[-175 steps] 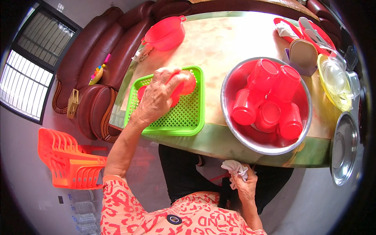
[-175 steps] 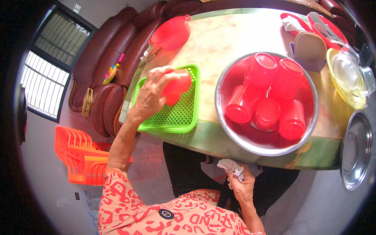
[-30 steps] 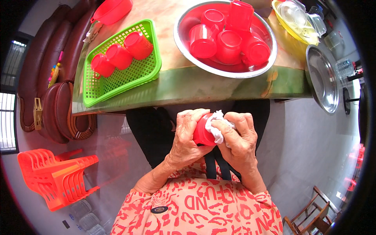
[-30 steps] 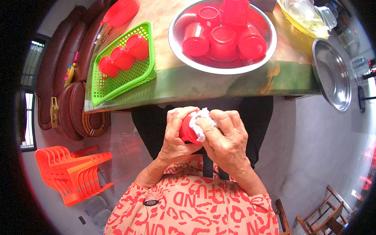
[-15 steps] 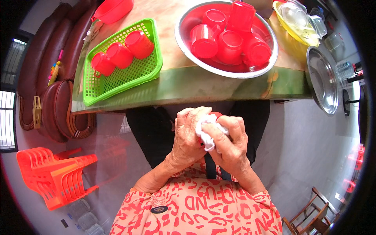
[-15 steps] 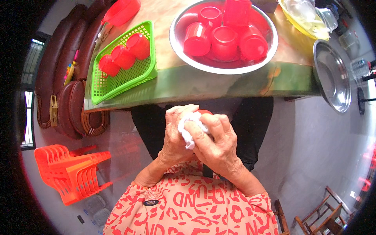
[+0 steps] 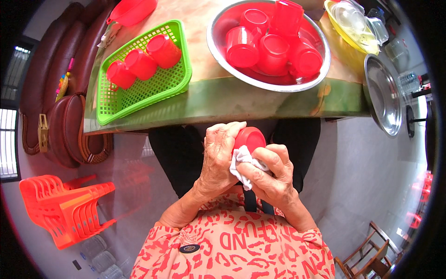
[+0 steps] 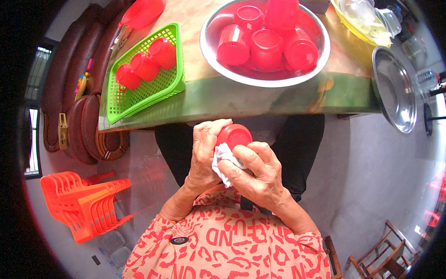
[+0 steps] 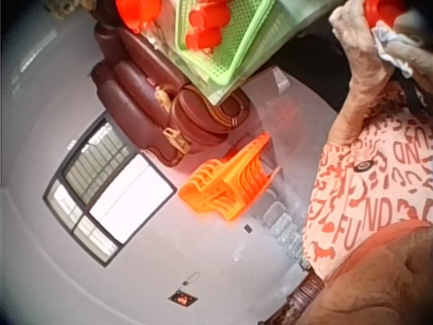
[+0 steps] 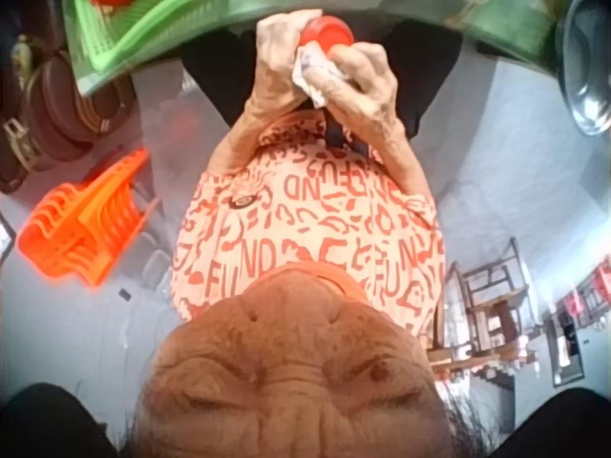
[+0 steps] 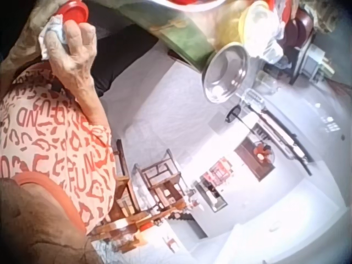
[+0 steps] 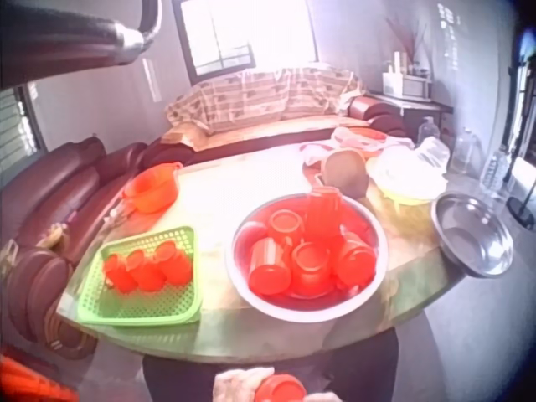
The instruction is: The person wipes red plastic cups with a white cloth, handling them one at a time. They pick each cup from a metal bowl, wipe the exterior and interior, then place it into a green basket. The process repeats for several cups throughout the clip.
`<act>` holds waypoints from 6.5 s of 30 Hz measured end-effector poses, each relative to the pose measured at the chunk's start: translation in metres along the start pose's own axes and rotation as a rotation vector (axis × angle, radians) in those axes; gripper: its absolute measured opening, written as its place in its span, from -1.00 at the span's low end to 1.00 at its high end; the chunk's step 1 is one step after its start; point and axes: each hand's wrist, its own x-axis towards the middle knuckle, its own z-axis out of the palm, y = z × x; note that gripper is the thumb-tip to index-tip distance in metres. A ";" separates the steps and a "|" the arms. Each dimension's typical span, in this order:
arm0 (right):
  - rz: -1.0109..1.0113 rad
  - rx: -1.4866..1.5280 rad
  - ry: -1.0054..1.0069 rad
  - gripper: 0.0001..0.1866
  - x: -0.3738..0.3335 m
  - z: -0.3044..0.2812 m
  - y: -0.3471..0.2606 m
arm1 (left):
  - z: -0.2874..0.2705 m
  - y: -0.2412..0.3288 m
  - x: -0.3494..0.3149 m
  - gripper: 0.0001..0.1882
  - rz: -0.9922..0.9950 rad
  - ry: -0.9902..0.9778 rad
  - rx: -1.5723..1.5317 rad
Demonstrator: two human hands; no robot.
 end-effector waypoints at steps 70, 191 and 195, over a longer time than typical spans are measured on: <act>0.416 0.399 0.075 -0.71 0.003 -0.006 0.013 | 0.003 -0.004 -0.009 -0.16 -0.346 -0.039 -0.656; 0.193 0.340 -0.143 -0.58 0.015 0.007 0.020 | 0.011 -0.031 -0.028 -0.11 -0.553 0.061 -1.284; -0.015 0.081 -0.165 -0.51 0.015 0.003 -0.001 | 0.010 -0.032 -0.025 -0.08 -0.511 0.133 -1.379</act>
